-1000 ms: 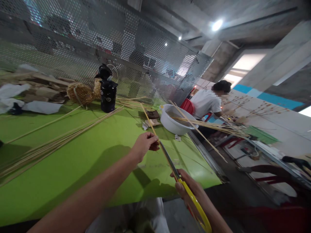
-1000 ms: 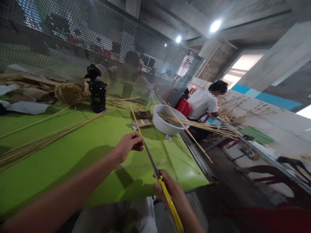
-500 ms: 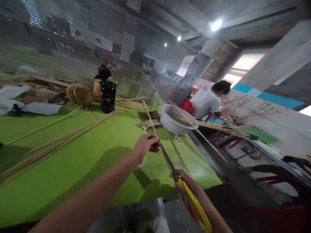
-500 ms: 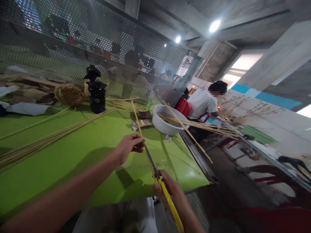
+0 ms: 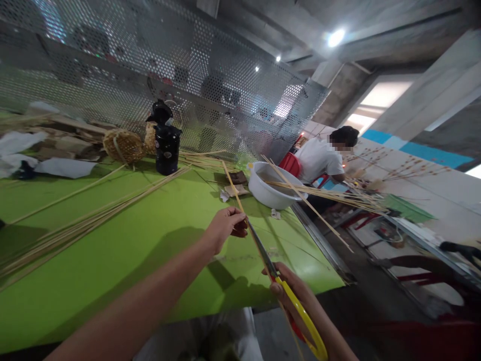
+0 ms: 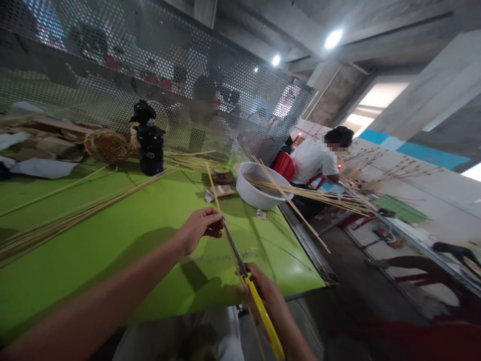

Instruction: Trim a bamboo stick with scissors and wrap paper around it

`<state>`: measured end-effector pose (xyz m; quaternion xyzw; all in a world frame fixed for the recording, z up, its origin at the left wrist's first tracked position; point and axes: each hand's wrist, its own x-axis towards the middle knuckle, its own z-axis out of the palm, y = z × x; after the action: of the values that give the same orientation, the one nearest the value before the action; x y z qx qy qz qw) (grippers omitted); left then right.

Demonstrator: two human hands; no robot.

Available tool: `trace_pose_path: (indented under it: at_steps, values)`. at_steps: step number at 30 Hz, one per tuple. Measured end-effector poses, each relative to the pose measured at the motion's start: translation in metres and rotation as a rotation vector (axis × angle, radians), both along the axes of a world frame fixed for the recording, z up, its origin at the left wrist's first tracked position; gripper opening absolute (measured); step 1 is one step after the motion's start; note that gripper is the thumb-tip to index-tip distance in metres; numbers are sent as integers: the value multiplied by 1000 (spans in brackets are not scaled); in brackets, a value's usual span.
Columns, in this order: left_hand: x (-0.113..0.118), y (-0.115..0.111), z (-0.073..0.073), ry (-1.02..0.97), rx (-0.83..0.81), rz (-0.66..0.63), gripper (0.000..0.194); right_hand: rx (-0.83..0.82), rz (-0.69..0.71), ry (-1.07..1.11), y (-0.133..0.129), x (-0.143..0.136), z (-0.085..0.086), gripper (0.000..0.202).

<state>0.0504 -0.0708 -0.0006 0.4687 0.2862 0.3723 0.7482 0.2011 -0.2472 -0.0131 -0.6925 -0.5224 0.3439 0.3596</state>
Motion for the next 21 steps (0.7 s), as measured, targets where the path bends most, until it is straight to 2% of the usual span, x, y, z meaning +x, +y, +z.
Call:
trace_pose_path:
  at_steps: [4,10,18,21]
  values:
    - [-2,4,-2,-2,31,27,12,-17,-47,50,-4,-7,4,60]
    - [-3,7,-6,-3,56,27,14,-33,-26,54,-6,-8,7,60]
    - [-2,6,-2,6,33,43,9,-30,-20,51,-7,-10,8,59]
    - [-2,5,-1,-3,18,43,9,20,-13,10,-7,-10,8,57]
